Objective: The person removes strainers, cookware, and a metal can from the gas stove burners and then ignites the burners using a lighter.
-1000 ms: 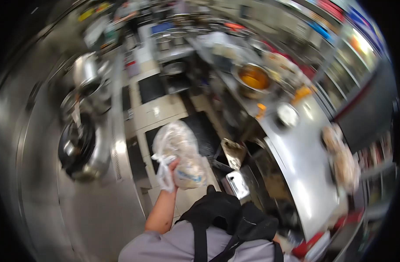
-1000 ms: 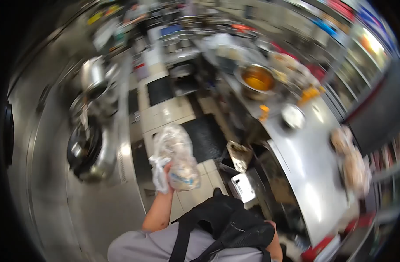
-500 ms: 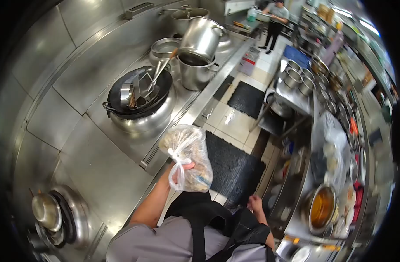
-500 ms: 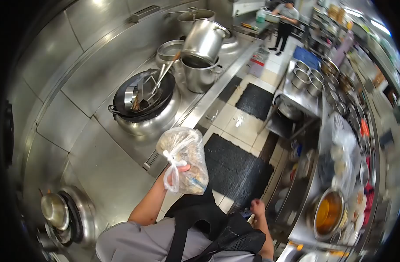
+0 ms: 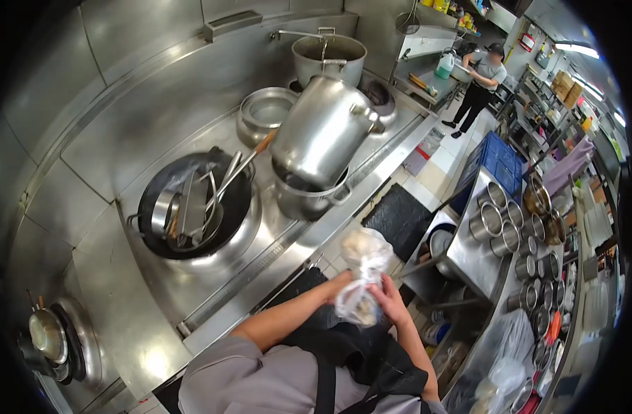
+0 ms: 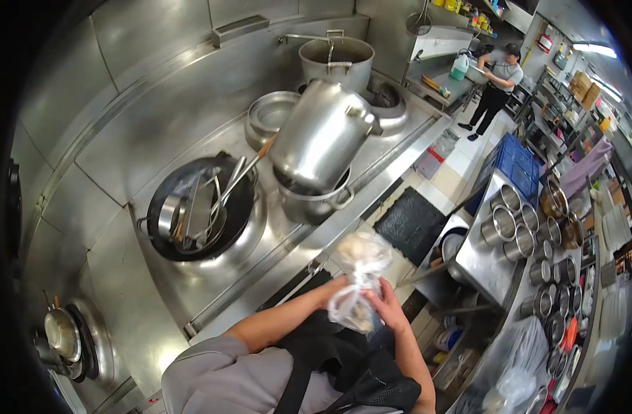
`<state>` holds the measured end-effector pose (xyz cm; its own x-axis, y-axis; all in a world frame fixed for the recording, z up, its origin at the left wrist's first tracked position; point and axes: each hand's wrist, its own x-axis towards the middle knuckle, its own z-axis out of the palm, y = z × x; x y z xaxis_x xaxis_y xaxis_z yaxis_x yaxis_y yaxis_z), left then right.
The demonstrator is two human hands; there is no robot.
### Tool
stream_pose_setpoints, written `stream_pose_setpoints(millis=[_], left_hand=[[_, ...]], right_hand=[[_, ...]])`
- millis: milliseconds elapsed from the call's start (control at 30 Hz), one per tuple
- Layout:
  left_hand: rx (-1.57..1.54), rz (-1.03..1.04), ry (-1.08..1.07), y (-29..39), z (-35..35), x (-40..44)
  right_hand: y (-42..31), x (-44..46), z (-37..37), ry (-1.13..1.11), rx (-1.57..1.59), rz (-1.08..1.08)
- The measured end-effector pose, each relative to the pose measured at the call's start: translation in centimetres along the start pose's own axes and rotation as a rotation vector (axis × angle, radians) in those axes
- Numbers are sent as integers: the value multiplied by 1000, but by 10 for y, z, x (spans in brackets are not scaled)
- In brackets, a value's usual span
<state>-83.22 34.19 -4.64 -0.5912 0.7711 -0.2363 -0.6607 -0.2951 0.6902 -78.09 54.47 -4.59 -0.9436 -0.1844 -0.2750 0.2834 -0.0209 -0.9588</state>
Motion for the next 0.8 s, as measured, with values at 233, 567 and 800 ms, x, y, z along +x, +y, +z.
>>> stream_pose_setpoints(millis=[233, 567, 800], left_hand=[[296, 7, -120, 107, 34, 183], [252, 416, 499, 179, -83, 249], [484, 323, 830, 135, -168, 357]], right_hand=[[-56, 139, -162, -7, 388, 129], [-144, 418, -301, -85, 677, 88], [-160, 625, -492, -28, 292, 219]])
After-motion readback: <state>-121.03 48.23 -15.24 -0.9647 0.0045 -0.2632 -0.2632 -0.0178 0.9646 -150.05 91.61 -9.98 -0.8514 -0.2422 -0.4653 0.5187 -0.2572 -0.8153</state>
